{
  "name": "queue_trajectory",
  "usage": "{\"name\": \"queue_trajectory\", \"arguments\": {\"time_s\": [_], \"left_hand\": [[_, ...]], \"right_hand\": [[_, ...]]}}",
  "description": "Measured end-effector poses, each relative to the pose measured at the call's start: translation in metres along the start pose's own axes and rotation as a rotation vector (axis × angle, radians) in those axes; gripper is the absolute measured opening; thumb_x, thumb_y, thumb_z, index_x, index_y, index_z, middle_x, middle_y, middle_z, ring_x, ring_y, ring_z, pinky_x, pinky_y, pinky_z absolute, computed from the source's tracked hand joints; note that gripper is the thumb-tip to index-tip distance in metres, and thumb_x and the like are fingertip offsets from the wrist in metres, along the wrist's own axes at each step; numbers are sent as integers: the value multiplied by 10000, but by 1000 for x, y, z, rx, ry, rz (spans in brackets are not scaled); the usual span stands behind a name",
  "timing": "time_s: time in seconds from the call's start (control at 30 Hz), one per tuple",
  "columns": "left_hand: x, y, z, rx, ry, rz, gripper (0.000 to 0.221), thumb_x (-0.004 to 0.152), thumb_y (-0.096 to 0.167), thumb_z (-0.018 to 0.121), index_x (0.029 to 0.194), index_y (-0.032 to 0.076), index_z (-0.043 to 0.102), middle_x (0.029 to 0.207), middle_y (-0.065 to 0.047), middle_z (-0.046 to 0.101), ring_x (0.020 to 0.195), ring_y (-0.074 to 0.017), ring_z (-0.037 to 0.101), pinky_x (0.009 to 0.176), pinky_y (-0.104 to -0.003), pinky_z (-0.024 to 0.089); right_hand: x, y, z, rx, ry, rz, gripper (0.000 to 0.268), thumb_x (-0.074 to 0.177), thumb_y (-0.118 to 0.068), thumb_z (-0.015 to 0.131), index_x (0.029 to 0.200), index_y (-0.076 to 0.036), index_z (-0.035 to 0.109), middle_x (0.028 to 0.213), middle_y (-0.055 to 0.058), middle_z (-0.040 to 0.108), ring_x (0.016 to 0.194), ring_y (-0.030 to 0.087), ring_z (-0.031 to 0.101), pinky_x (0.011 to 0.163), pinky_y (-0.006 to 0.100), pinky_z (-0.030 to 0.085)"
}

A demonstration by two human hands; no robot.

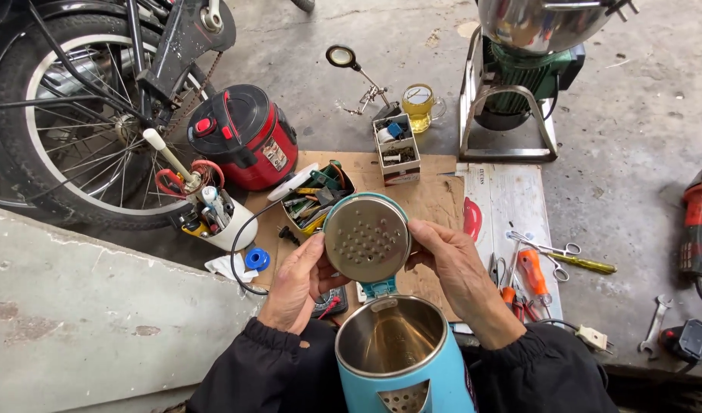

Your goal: Disassembling and inspecting the components of an electric kettle for repair

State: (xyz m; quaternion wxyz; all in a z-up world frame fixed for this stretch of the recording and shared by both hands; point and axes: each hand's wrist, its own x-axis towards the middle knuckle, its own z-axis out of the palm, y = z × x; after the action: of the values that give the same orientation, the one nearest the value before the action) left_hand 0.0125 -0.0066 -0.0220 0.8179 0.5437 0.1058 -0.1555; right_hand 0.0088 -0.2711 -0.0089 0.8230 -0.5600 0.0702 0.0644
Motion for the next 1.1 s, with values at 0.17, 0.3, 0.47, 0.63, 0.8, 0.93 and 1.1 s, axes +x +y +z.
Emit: {"name": "queue_trajectory", "arguments": {"time_s": [0.17,0.3,0.47,0.63,0.8,0.93,1.1], "left_hand": [[10,-4,-2,15,6,-31,460,1142,361,570,1447,42,699,1193,-221,825,1093,-361,821,929,-504,688],[20,-8,-3,3,17,-55,453,1145,349,583,1448,25,678,1164,-227,817,1069,-375,823,914,-509,693],[23,-11,2,28,34,-57,450,1150,349,579,1447,27,684,1175,-233,819,1074,-375,823,910,-505,694],[26,-14,0,29,26,-58,478,1146,364,583,1465,19,671,1183,-253,814,1083,-401,819,916,-519,692],[24,-11,3,23,21,-53,483,1145,356,584,1464,2,663,1186,-275,810,1091,-409,816,916,-527,694],[25,-11,3,20,21,-52,499,1146,365,580,1472,-6,652,1199,-281,804,1106,-415,810,921,-531,694],[25,-10,6,21,34,-57,499,1141,369,584,1456,-11,657,1182,-284,805,1089,-420,813,905,-537,699]], "right_hand": [[-10,-2,0,73,-7,105,306,1098,-181,629,1219,44,800,990,189,815,891,263,781,842,385,638],[-28,-3,8,146,45,257,351,1051,-96,645,1332,82,758,1094,226,815,970,287,791,933,401,629],[-27,14,-6,173,57,254,406,1034,-59,646,1406,86,721,1099,217,815,975,255,804,931,379,647],[-31,12,-4,162,85,237,414,1049,-94,677,1420,82,732,1130,260,814,993,276,800,943,399,645],[-26,20,-6,121,93,191,374,1054,-114,705,1375,70,763,1099,261,828,971,259,808,932,372,656],[-24,22,-5,109,98,173,360,1049,-121,723,1349,72,770,1067,249,835,936,249,815,892,353,664],[-24,20,-5,73,112,144,348,1051,-124,727,1314,97,782,1007,249,826,901,245,808,869,365,673]]}}
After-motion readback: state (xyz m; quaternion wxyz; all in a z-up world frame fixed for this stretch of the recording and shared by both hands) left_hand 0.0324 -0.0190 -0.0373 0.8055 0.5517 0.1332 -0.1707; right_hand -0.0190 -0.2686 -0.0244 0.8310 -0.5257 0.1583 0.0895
